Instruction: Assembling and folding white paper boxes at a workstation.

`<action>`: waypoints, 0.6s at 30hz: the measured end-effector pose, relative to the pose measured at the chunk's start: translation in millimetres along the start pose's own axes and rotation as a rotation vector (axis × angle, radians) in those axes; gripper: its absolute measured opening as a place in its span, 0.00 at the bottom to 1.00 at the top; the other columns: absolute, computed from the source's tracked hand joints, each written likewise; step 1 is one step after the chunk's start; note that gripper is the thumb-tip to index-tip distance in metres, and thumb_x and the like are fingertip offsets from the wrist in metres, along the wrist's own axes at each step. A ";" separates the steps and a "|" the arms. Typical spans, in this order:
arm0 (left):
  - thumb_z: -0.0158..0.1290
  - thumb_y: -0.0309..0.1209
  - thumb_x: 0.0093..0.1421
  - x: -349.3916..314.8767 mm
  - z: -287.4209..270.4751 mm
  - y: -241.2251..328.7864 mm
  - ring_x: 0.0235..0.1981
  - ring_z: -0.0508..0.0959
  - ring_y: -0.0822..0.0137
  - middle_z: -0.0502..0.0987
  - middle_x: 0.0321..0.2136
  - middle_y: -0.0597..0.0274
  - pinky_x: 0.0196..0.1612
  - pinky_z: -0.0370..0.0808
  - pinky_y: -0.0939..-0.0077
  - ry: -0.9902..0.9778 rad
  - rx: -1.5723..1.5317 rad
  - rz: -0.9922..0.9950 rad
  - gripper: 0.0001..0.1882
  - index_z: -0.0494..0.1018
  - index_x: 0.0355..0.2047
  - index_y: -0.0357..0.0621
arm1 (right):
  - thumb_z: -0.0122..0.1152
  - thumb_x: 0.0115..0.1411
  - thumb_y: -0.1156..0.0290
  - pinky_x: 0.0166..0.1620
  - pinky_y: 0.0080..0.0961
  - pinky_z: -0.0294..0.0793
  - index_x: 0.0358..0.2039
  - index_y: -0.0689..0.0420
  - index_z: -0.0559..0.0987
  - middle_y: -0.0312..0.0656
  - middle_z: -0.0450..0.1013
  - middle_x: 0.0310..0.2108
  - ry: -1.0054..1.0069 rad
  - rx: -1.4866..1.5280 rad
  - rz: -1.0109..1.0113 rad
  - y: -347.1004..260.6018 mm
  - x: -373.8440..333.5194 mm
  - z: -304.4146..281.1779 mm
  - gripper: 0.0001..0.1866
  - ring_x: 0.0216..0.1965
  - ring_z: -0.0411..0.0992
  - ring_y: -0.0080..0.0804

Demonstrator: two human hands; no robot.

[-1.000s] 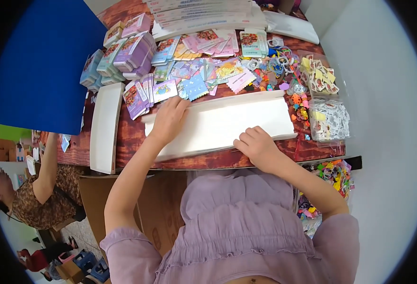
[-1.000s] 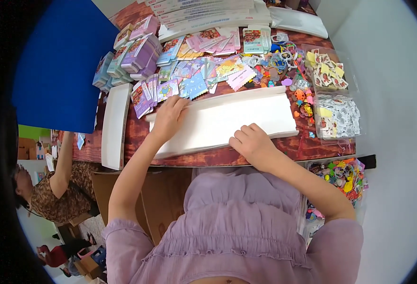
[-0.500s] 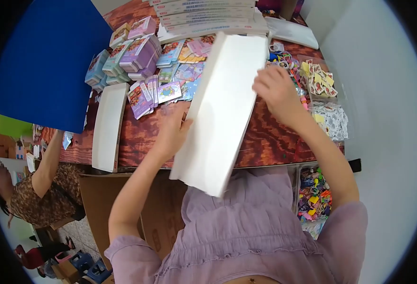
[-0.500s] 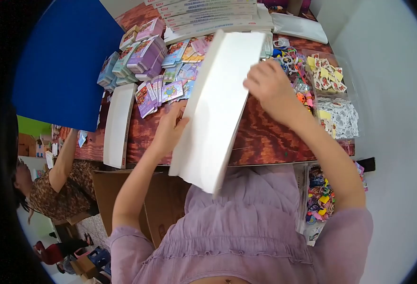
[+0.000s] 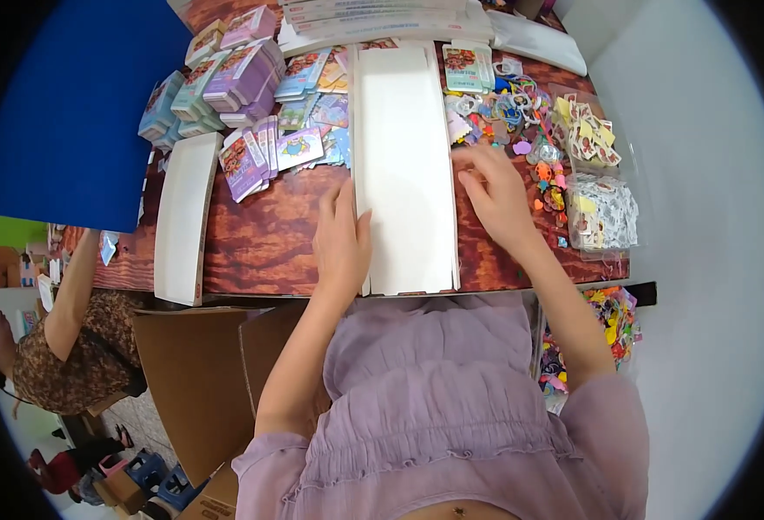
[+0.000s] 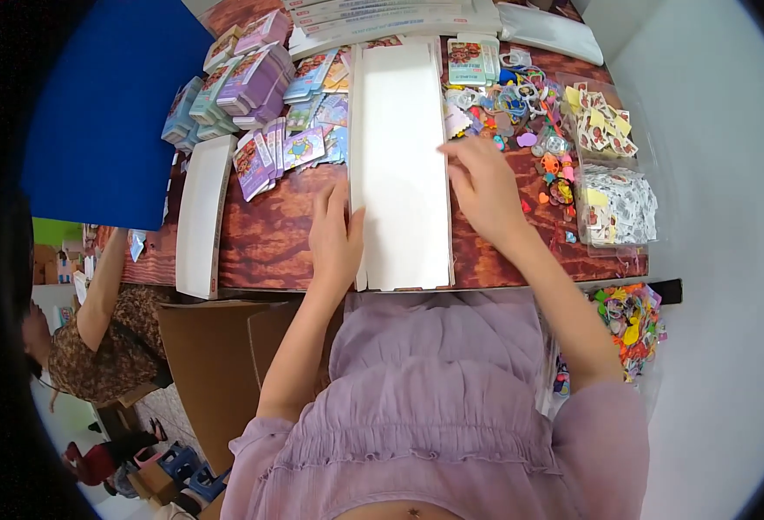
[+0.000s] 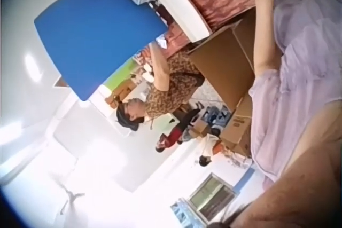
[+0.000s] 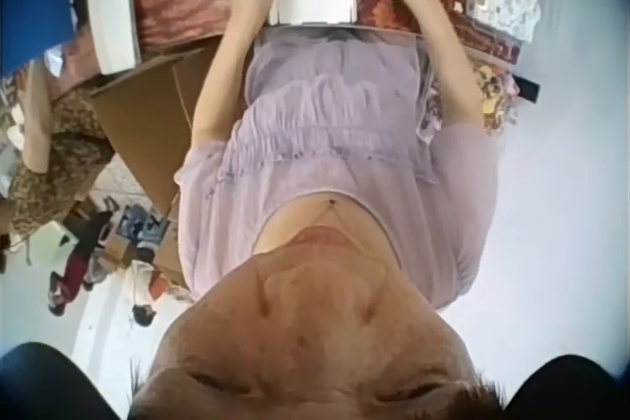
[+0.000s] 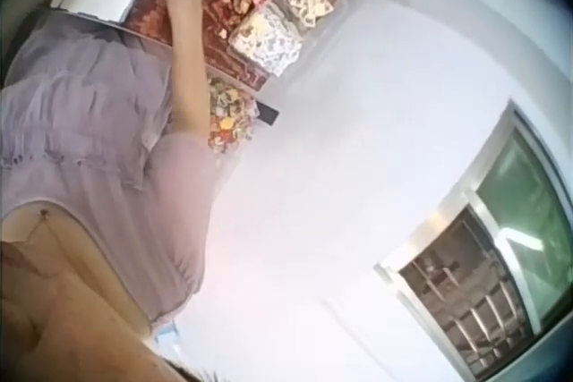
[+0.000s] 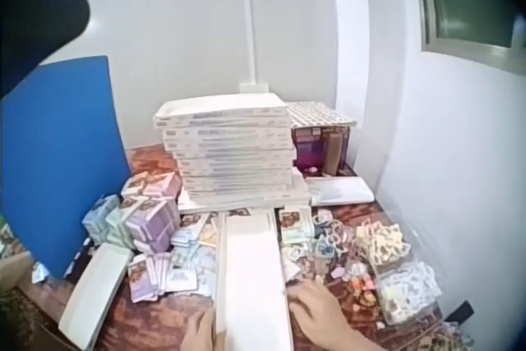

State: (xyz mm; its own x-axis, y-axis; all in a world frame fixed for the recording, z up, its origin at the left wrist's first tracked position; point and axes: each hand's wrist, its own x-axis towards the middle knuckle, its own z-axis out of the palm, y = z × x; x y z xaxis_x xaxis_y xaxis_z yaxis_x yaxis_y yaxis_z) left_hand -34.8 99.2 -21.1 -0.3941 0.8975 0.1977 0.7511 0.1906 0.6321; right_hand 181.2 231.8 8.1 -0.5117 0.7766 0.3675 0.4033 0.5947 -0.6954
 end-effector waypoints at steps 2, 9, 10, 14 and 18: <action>0.57 0.27 0.64 -18.7 -3.9 -6.4 0.52 0.76 0.42 0.71 0.55 0.45 0.47 0.76 0.51 0.019 -0.029 0.037 0.26 0.68 0.63 0.39 | 0.55 0.61 0.82 0.50 0.31 0.74 0.44 0.62 0.81 0.43 0.77 0.42 -0.076 0.435 0.164 -67.2 -17.1 -29.4 0.12 0.43 0.76 0.35; 0.60 0.26 0.62 -48.6 0.5 -2.6 0.45 0.74 0.47 0.73 0.46 0.48 0.46 0.73 0.55 0.067 0.111 0.109 0.25 0.71 0.59 0.34 | 0.68 0.59 0.74 0.33 0.27 0.77 0.35 0.59 0.83 0.44 0.81 0.32 0.065 0.850 -0.249 -210.4 -35.8 -90.2 0.05 0.31 0.77 0.36; 0.60 0.26 0.61 -50.1 0.6 -1.1 0.45 0.74 0.47 0.73 0.45 0.48 0.46 0.73 0.55 0.110 0.131 0.139 0.25 0.71 0.59 0.33 | 0.71 0.59 0.73 0.31 0.27 0.77 0.36 0.57 0.84 0.44 0.81 0.32 0.087 0.916 -0.312 -220.4 -35.8 -91.5 0.06 0.30 0.77 0.37; 0.60 0.26 0.61 -53.9 0.5 9.1 0.44 0.74 0.47 0.73 0.44 0.48 0.46 0.72 0.54 0.079 0.127 0.176 0.26 0.71 0.59 0.33 | 0.79 0.51 0.76 0.30 0.29 0.75 0.38 0.47 0.84 0.38 0.82 0.37 0.218 0.901 -0.319 -234.3 -55.6 -90.1 0.15 0.37 0.75 0.38; 0.58 0.25 0.62 -61.3 -7.6 10.3 0.43 0.74 0.48 0.74 0.42 0.49 0.47 0.71 0.54 0.024 0.203 0.135 0.26 0.70 0.61 0.33 | 0.72 0.56 0.75 0.26 0.24 0.78 0.33 0.50 0.85 0.43 0.82 0.32 0.204 1.074 -0.422 -217.9 -55.4 -82.6 0.05 0.31 0.77 0.36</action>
State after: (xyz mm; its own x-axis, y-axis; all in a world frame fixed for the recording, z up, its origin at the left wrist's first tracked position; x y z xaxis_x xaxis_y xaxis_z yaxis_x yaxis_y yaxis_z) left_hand -6.9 43.1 -21.0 -0.2934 0.9112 0.2892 0.8880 0.1476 0.4356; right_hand 184.3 76.3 190.2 -0.2814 0.6366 0.7181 -0.6669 0.4083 -0.6233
